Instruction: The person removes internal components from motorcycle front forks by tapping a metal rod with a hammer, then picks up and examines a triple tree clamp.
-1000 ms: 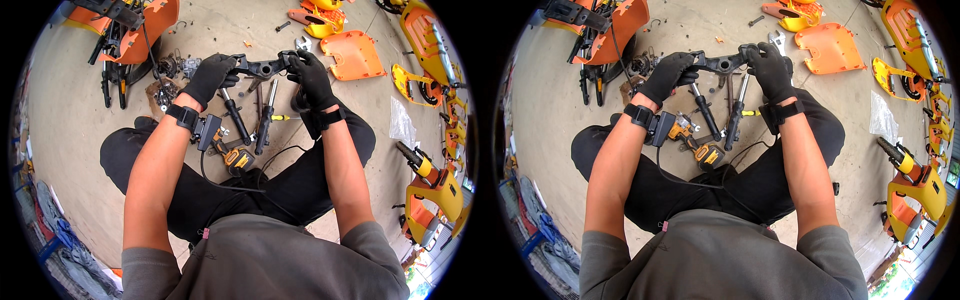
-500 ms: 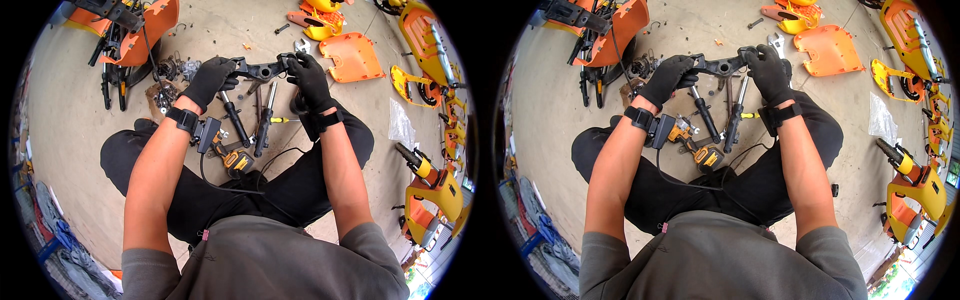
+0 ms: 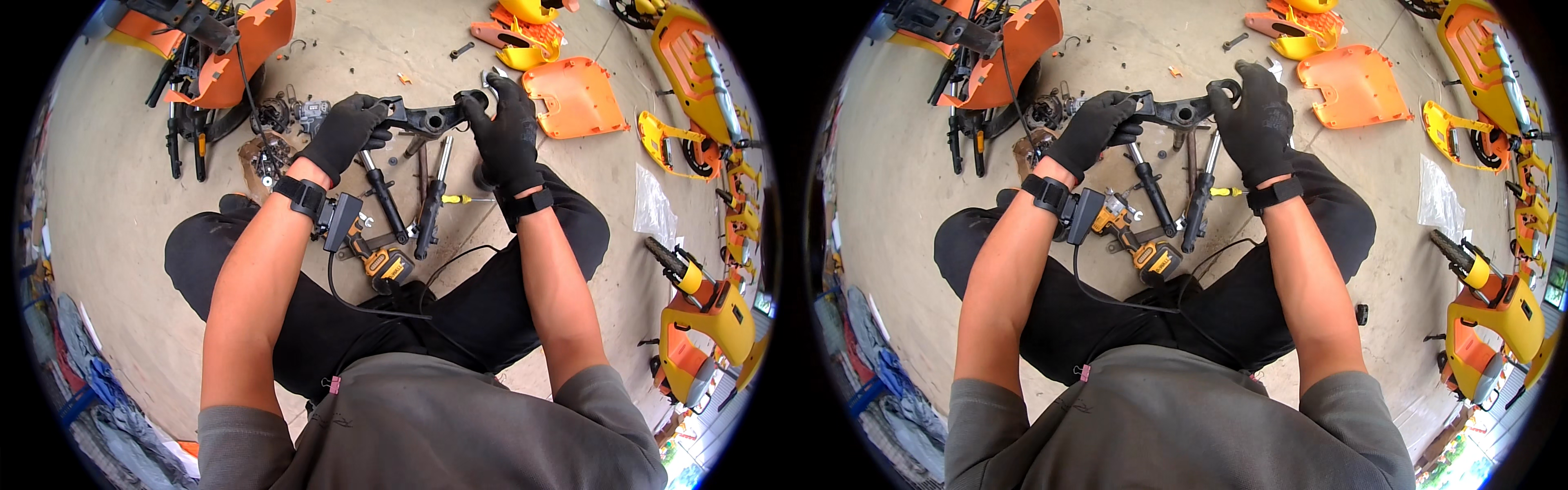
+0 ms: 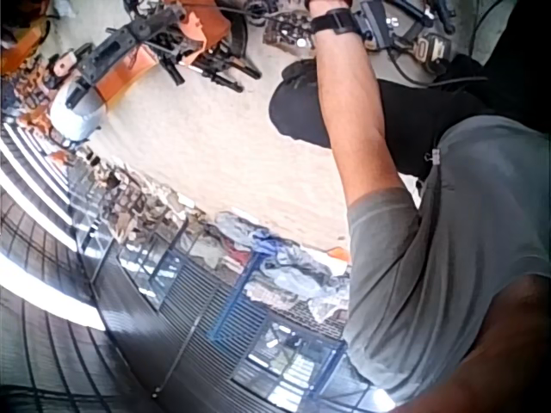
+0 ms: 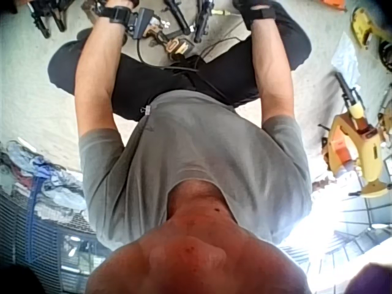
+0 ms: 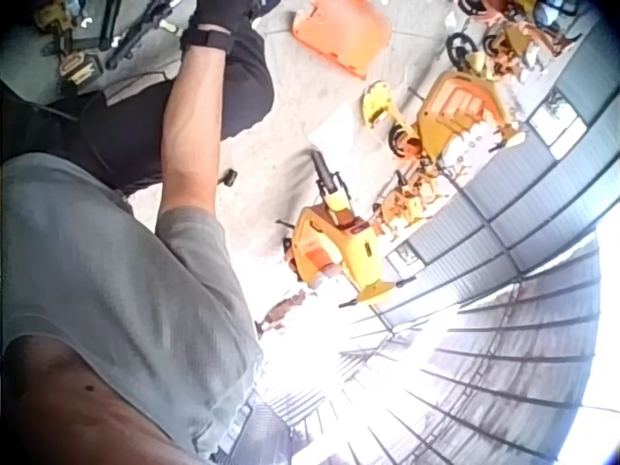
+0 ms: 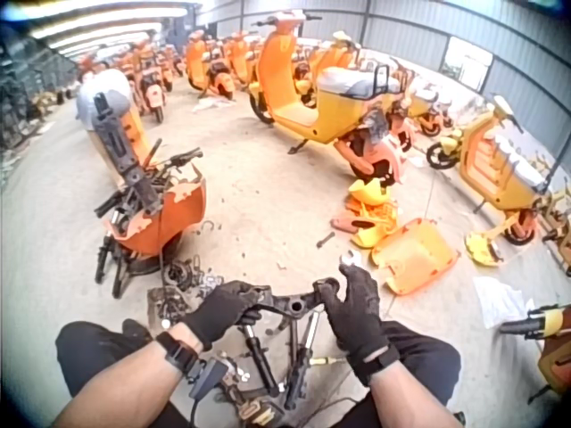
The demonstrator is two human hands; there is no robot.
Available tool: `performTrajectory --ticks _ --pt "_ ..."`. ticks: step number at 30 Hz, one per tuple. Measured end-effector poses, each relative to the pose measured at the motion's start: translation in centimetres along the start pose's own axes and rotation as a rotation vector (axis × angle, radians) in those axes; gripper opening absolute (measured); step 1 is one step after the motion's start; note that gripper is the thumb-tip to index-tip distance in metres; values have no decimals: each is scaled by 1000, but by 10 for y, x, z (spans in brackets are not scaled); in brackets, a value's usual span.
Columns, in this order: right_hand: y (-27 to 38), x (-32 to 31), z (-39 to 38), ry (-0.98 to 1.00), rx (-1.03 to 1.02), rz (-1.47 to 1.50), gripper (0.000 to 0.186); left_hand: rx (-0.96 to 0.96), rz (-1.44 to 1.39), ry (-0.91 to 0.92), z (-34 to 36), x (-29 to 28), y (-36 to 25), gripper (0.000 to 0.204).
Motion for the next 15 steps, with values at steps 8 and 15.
performTrajectory --ticks 8,15 --pt "39 41 -30 205 -328 -372 54 51 105 24 0 4 -5 29" --pt "33 60 -23 414 -304 -501 41 45 149 6 -3 4 -8 33"
Point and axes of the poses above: each hand's wrist, its own z-axis towards the middle knuckle, its own x-axis out of the palm, y = z × x, the point moved 8 cm from there along z, towards the middle knuckle, and after that the axes turned 13 degrees about x, right-handed, at the moved point
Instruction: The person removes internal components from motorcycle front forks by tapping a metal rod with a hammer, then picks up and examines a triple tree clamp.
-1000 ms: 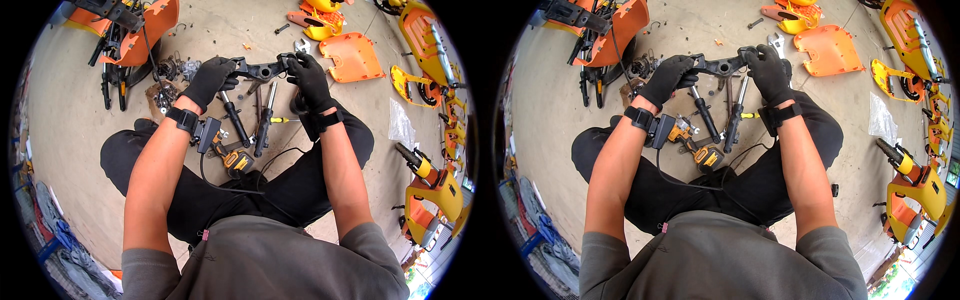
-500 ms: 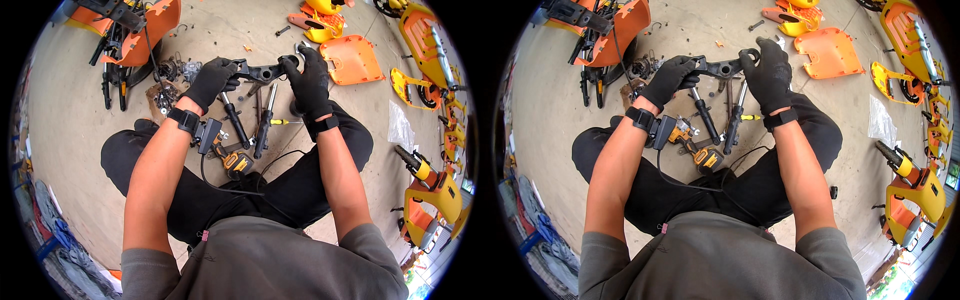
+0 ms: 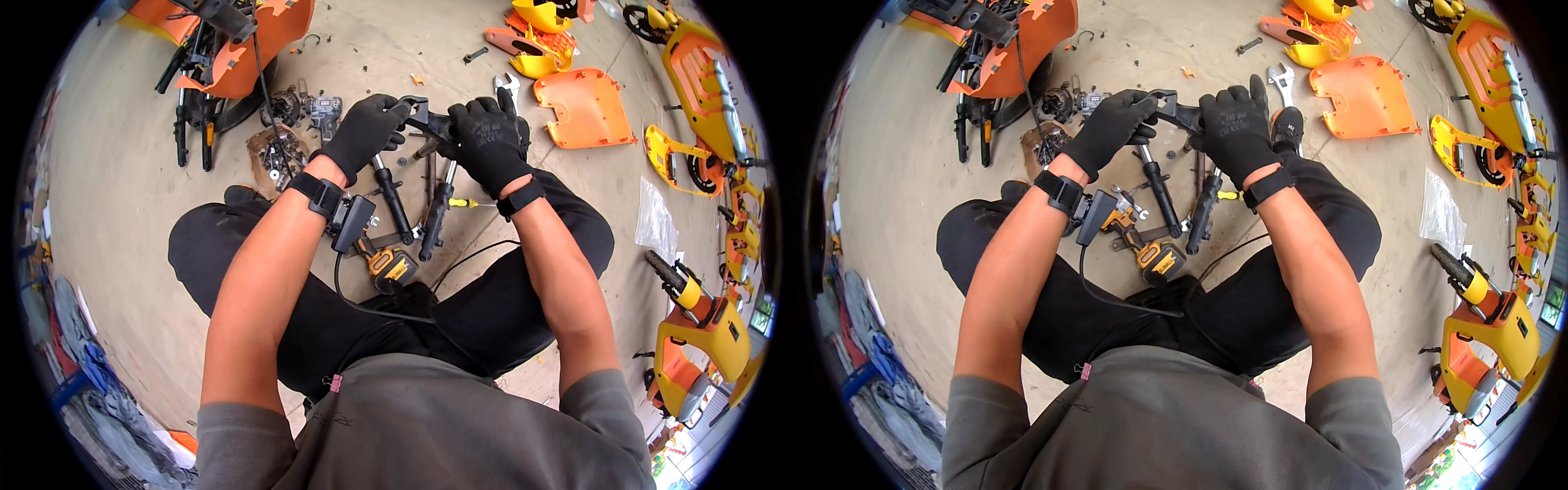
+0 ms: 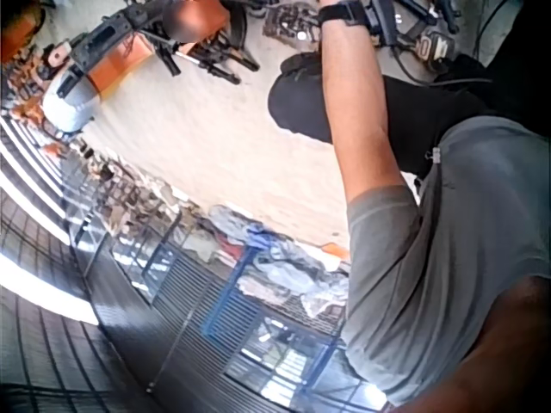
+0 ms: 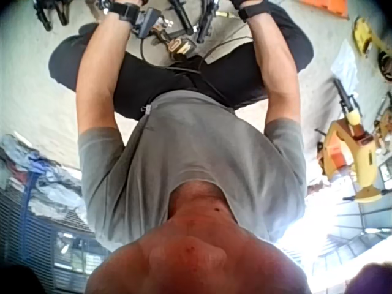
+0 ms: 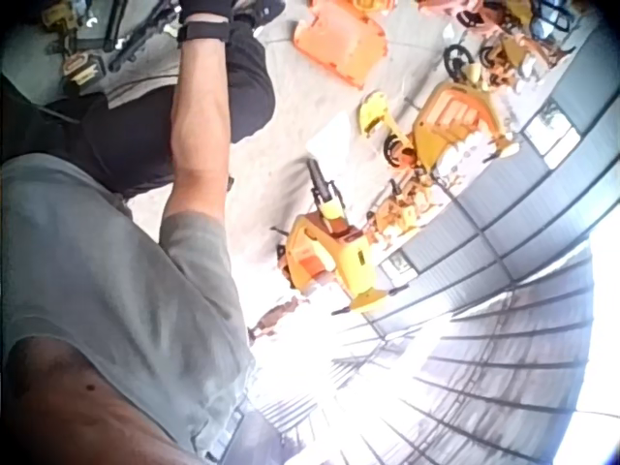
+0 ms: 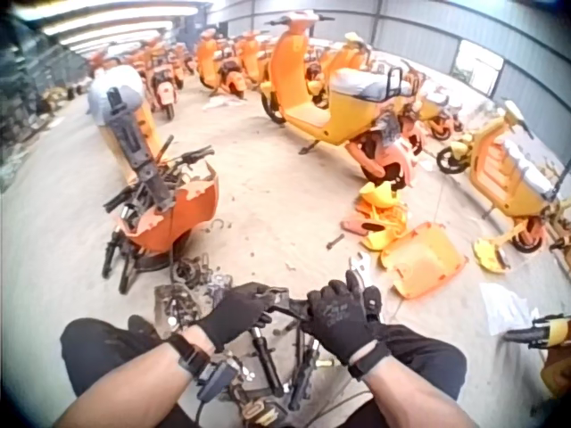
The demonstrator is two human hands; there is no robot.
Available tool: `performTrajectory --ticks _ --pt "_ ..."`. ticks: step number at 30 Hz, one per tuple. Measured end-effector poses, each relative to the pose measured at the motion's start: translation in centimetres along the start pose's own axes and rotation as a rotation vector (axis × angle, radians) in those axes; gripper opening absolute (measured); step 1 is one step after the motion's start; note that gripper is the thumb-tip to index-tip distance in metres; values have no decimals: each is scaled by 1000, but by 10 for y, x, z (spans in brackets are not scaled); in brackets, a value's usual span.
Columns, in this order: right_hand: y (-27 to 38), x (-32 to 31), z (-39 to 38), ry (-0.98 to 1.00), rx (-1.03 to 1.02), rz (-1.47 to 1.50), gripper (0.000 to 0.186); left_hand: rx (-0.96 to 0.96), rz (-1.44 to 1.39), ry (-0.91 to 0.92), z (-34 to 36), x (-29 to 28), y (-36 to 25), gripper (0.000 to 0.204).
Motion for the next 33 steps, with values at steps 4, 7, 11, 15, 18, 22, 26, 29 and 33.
performTrajectory --ticks 4,7,11,15,18,22,26,29,33 --pt "1 10 -2 107 5 84 44 -23 4 -84 2 -14 -1 34" --pt "-8 9 -1 237 153 130 47 2 -32 -100 -2 -25 -12 33" --pt "-27 12 -3 114 206 146 46 93 85 -79 -8 -34 -36 31" --pt "-74 6 -5 87 407 275 52 141 47 -130 -19 -61 -47 26" --pt "-100 -36 -19 22 588 777 52 161 46 -195 -31 -74 -52 23" --pt "-121 -64 -24 -98 590 1662 34 142 56 -18 -37 -51 -50 24" --pt "-102 -76 -7 -17 384 2254 43 175 90 99 -48 -27 -67 26" --pt "-71 -74 3 129 295 2532 55 162 99 97 -51 -24 -71 27" --pt "-41 -77 7 432 143 2754 69 164 117 130 -47 -8 -75 32"
Point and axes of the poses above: each hand's wrist, its own z-axis towards the middle knuckle, its own x-axis out of the palm, y = z × x, the point moved 8 cm from there along z, towards the middle knuckle, and after that the axes turned 13 degrees about x, right-handed, at the moved point
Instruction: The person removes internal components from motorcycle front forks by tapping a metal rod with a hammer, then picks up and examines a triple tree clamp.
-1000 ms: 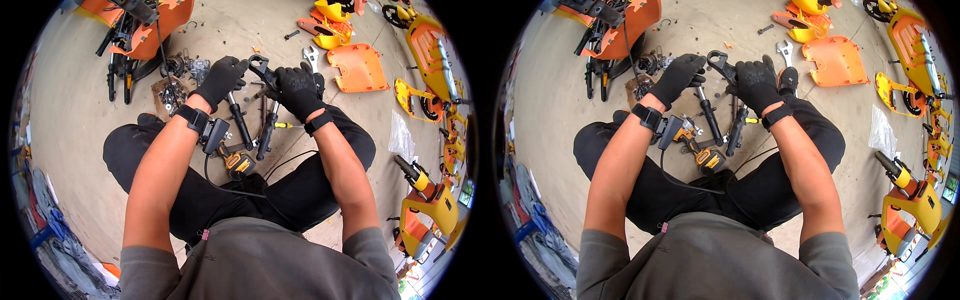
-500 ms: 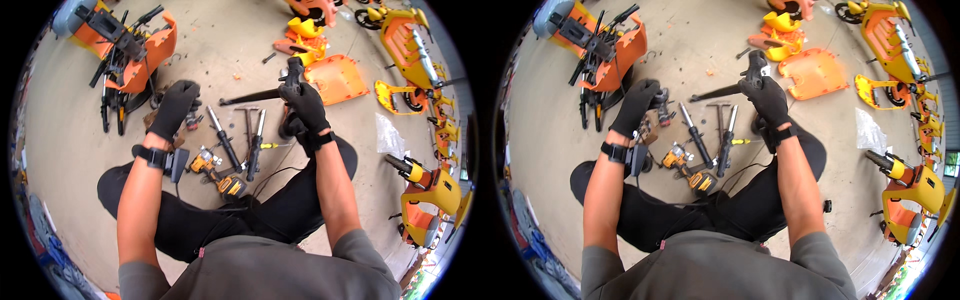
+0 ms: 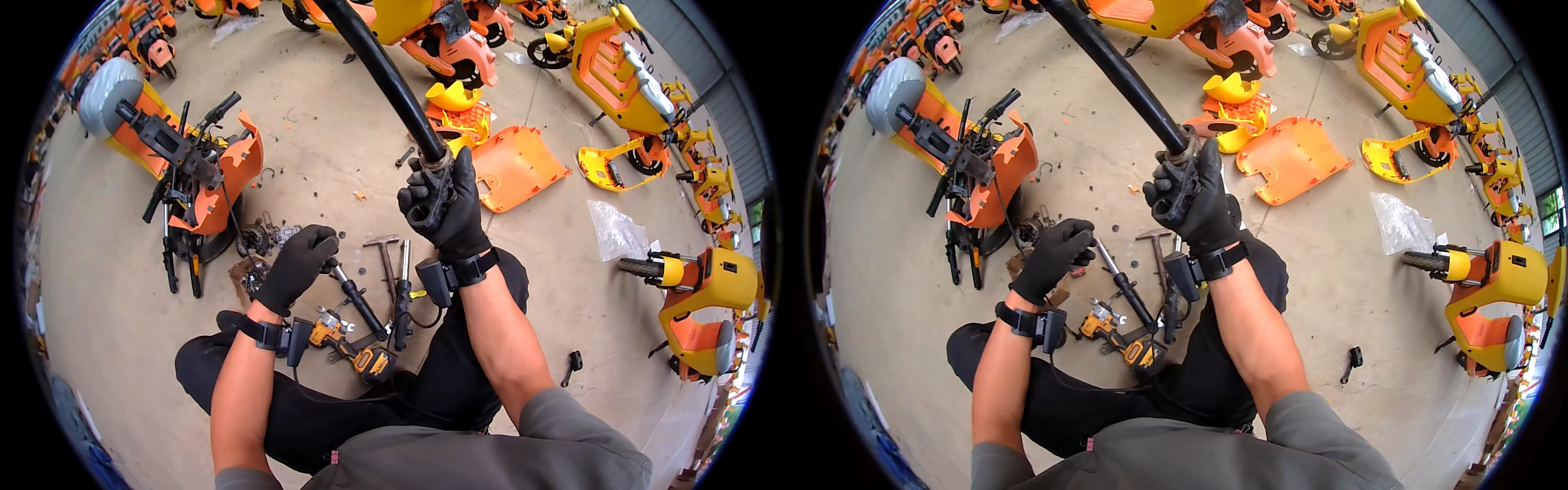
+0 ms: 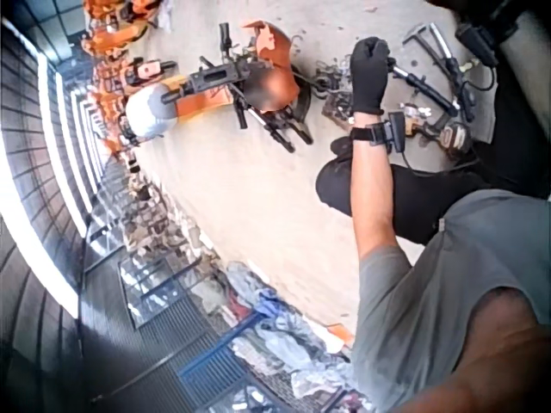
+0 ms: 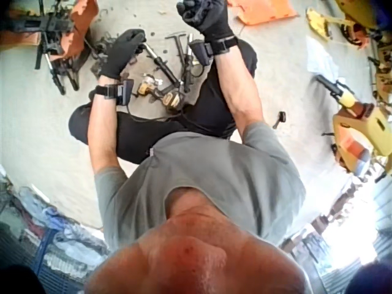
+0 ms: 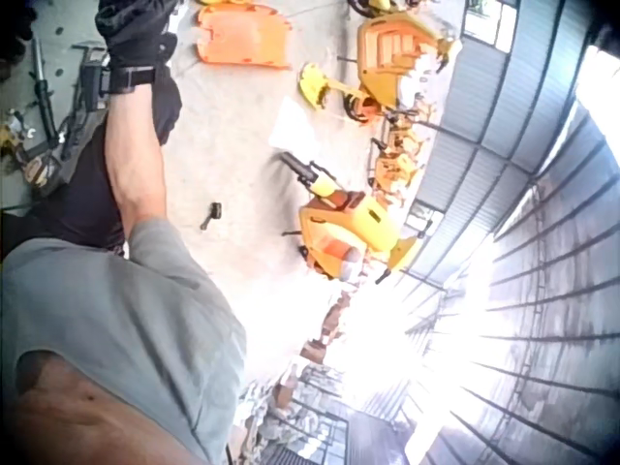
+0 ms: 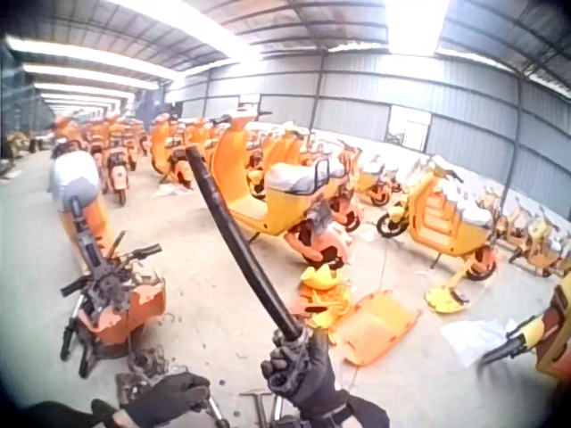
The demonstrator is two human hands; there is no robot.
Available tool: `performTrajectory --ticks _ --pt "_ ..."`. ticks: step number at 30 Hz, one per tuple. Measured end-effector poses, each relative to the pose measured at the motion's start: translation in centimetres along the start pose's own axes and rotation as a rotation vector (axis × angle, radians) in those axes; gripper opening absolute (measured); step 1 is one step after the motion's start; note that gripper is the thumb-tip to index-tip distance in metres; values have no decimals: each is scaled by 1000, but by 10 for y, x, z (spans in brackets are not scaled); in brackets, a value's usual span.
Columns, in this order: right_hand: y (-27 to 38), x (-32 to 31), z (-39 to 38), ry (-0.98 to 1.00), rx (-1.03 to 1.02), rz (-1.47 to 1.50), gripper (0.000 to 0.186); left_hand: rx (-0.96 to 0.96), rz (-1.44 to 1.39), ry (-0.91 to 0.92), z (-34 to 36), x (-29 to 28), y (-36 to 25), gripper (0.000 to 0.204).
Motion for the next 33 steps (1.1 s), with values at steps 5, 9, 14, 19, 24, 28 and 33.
performTrajectory --ticks 5,9,14,19,24,28,33 --pt "-25 11 11 65 76 61 71 38 -44 1 8 7 -10 34" --pt "-40 11 18 14 122 60 65 119 -114 -83 12 10 -29 33" --pt "-41 6 26 -50 39 -109 60 378 175 -243 12 12 -71 27" --pt "-39 8 25 -227 -87 -376 58 773 485 -267 -7 32 -113 43" --pt "-45 6 28 -296 -114 -497 63 820 482 -298 -7 43 -123 51" --pt "-52 22 23 -292 -133 -535 57 766 481 -300 -4 46 -120 52" --pt "-48 22 24 -288 -276 -750 60 644 360 -296 -5 46 -109 53"
Point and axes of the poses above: each hand's wrist, its own z-axis towards the middle knuckle, its own x-axis out of the palm, y = z × x, the point moved 8 cm from there along z, towards the middle knuckle, and after that the axes turned 13 degrees about x, right-handed, at the moved point
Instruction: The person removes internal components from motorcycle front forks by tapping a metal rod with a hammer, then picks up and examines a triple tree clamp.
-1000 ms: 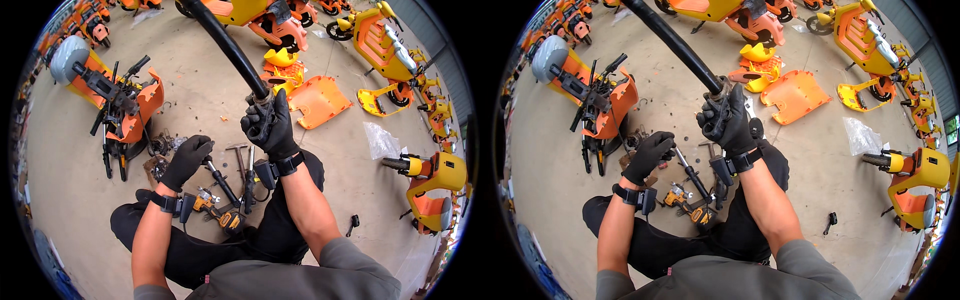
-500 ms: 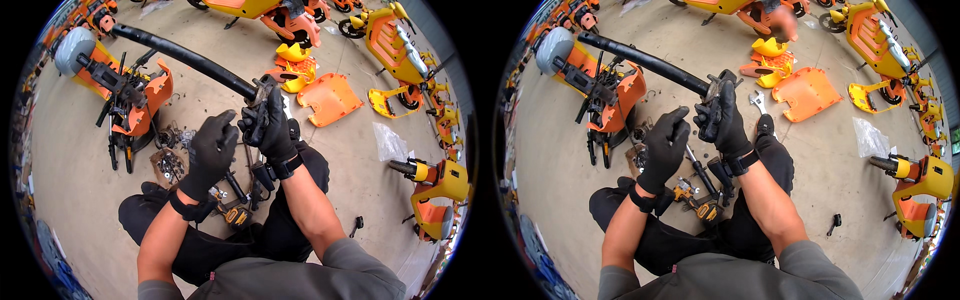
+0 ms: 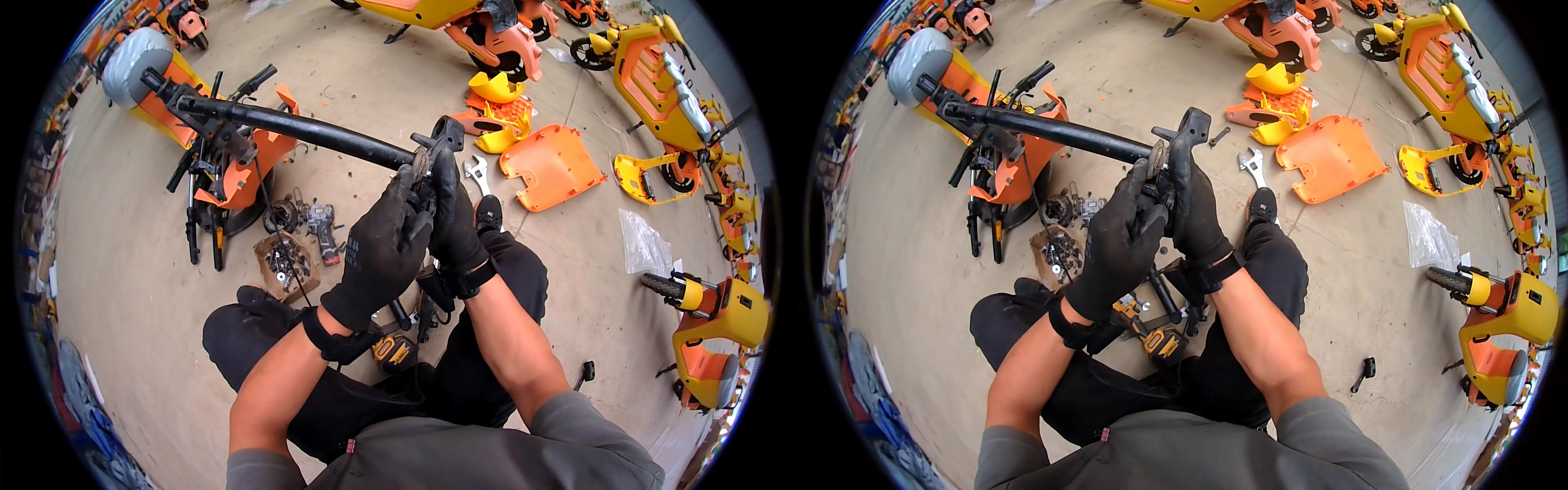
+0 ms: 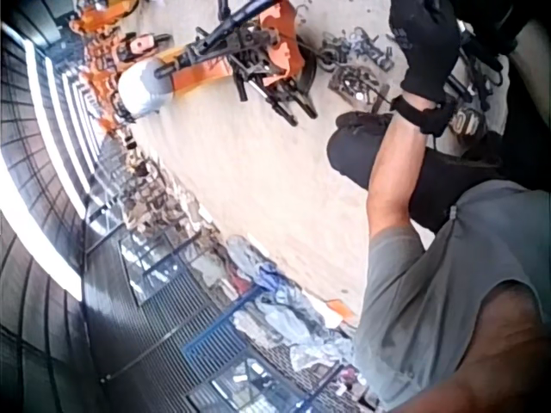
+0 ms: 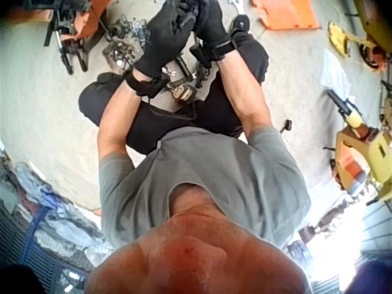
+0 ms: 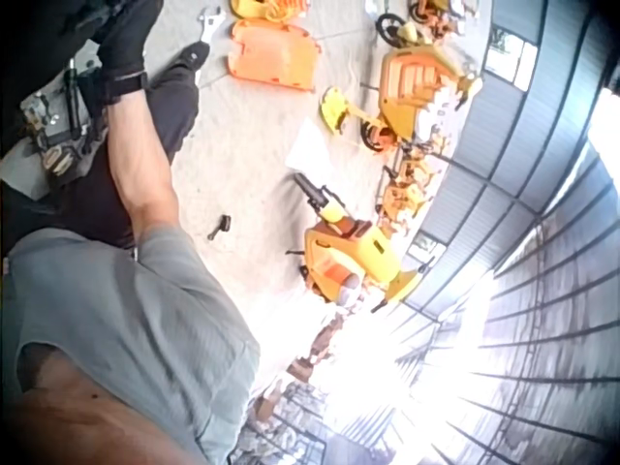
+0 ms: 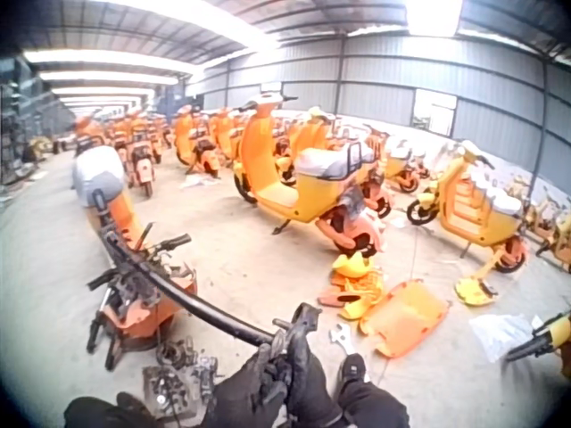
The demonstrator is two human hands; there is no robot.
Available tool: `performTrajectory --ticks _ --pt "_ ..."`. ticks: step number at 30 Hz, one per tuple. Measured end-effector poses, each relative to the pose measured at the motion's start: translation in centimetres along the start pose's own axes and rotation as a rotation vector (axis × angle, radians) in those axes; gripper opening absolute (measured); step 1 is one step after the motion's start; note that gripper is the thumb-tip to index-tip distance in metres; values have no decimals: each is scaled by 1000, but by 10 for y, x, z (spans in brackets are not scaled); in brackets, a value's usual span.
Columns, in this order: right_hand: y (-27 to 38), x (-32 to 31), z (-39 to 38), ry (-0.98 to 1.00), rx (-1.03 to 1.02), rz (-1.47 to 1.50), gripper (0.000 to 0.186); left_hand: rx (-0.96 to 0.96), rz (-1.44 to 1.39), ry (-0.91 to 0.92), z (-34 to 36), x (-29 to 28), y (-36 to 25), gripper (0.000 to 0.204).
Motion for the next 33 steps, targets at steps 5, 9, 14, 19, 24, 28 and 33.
performTrajectory --ticks 5,9,14,19,24,28,33 --pt "4 11 -5 43 142 143 61 -193 -420 -111 -6 4 23 54" --pt "0 2 0 12 91 106 59 -334 -658 -147 -5 13 10 53" --pt "12 3 -7 -8 -26 -67 54 -512 -935 -223 -5 18 2 48" --pt "32 3 -16 -115 -322 -464 49 -547 -1040 -259 -10 17 1 46" --pt "2 3 -1 53 211 360 46 -264 -607 -81 -6 15 -25 55" --pt "4 11 -1 321 289 574 61 -221 -458 -238 -3 -33 -3 42" --pt "1 24 -10 535 403 765 64 -306 -306 -252 -5 -54 39 37"
Point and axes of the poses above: each hand's wrist, its own z-axis towards the middle knuckle, its own x-axis out of the palm, y = z × x, the point moved 8 cm from there along z, towards the middle knuckle, and after that the axes turned 13 degrees about x, right-handed, at the moved point
